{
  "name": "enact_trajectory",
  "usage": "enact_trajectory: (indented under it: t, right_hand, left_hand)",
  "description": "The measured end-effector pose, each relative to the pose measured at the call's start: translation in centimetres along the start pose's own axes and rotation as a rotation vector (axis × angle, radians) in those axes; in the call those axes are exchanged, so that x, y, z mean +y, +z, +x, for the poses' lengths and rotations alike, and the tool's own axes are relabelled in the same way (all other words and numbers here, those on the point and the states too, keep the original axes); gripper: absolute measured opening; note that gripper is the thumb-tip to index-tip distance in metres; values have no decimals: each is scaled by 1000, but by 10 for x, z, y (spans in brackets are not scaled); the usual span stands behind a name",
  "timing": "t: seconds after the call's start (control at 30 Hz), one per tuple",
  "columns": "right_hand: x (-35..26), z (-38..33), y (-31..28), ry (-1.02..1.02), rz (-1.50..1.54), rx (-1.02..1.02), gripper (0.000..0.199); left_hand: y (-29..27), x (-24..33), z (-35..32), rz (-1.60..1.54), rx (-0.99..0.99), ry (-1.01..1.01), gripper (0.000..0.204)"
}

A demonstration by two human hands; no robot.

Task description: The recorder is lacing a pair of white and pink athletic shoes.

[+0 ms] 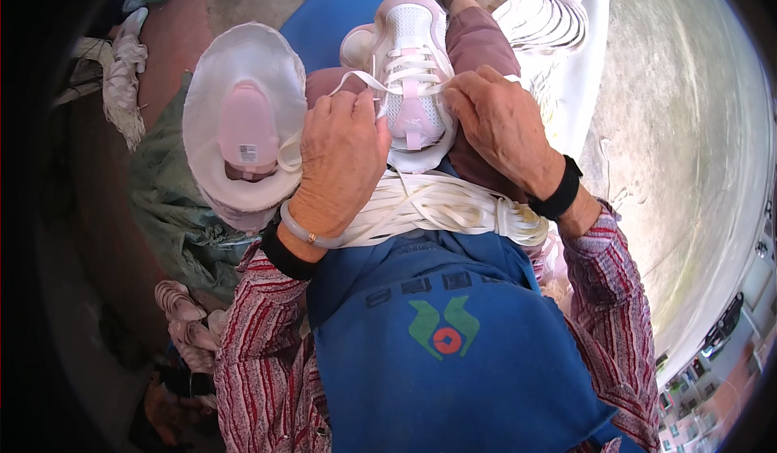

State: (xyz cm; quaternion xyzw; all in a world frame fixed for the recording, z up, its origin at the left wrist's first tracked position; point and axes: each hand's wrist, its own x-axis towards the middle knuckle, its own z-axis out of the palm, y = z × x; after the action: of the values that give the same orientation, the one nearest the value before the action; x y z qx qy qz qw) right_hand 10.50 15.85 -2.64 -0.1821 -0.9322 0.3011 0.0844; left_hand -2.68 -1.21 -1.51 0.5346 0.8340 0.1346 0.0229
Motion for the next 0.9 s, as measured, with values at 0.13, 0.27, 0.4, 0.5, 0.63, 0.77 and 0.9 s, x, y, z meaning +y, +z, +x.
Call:
enact_trajectory:
  t: [0.13, 0.27, 0.4, 0.5, 0.63, 0.77, 0.9]
  right_hand:
    - [-15, -12, 5, -82, -265, 89, 27]
    - [-5, -2, 1, -71, -300, 11, 17]
    - [1, 3, -2, -178, -402, -41, 14]
    - [-9, 0, 1, -52, -292, 83, 17]
    - [-3, -1, 9, -24, -140, 189, 26]
    - [-1, 5, 11, -131, -22, 147, 22]
    - [-6, 8, 3, -209, -137, 51, 20]
  left_hand:
    - [16, -11, 3, -65, 14, 67, 27]
    - [10, -17, 22, -160, -41, 13, 23]
    - [4, -18, 31, -313, -73, -68, 26]
    - [2, -12, 26, -359, -54, -121, 26]
    - [1, -6, 23, -357, 47, -54, 25]
    - [5, -4, 23, -240, 29, 35, 22]
    - [5, 0, 32, -45, -51, 96, 17]
